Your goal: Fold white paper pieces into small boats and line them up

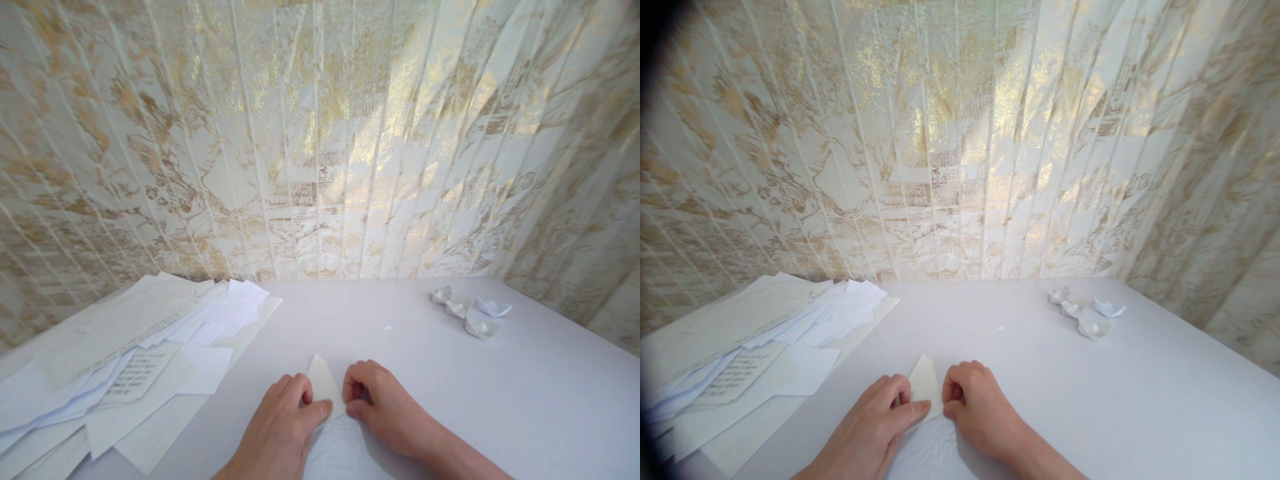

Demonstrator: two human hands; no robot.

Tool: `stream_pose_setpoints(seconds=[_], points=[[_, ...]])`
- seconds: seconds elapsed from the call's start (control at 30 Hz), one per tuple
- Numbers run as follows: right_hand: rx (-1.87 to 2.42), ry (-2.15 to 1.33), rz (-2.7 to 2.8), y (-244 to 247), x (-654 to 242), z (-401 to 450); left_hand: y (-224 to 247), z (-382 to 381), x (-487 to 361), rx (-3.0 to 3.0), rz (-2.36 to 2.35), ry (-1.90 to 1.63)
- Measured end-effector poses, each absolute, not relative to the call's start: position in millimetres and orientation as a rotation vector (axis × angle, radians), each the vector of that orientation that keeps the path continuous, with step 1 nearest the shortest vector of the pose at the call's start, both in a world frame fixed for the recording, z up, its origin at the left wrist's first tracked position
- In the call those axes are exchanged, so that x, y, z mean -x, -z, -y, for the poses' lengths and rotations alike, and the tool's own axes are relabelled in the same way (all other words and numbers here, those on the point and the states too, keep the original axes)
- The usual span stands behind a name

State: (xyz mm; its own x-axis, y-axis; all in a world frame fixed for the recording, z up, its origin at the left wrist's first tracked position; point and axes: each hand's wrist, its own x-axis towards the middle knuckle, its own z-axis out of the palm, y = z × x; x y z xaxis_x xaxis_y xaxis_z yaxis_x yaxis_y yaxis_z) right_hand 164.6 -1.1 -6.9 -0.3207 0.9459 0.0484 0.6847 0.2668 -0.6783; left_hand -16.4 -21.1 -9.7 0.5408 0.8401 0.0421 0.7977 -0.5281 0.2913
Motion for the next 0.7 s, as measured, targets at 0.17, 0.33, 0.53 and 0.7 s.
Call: stream_pose_setpoints(seconds=[0.17,0.33,0.53,0.7], points=[[1.499,-0.762,2.061,6.8,-159.9,1.9,13.9,21.1,16.6,-2.561,-1.393,-0.295],[1.547,-0.558,2.057,14.6,-152.1,9.7,19.9,22.5,15.1,-2.624,-1.396,-0.348],[1.560,-0.530,2.106,15.5,-152.8,9.4,31.1,18.8,21.8,-2.811,-1.288,-0.362],[1.580,-0.525,2.112,14.0,-151.7,8.4,32.3,13.6,32.2,-3.035,-1.171,-0.375]])
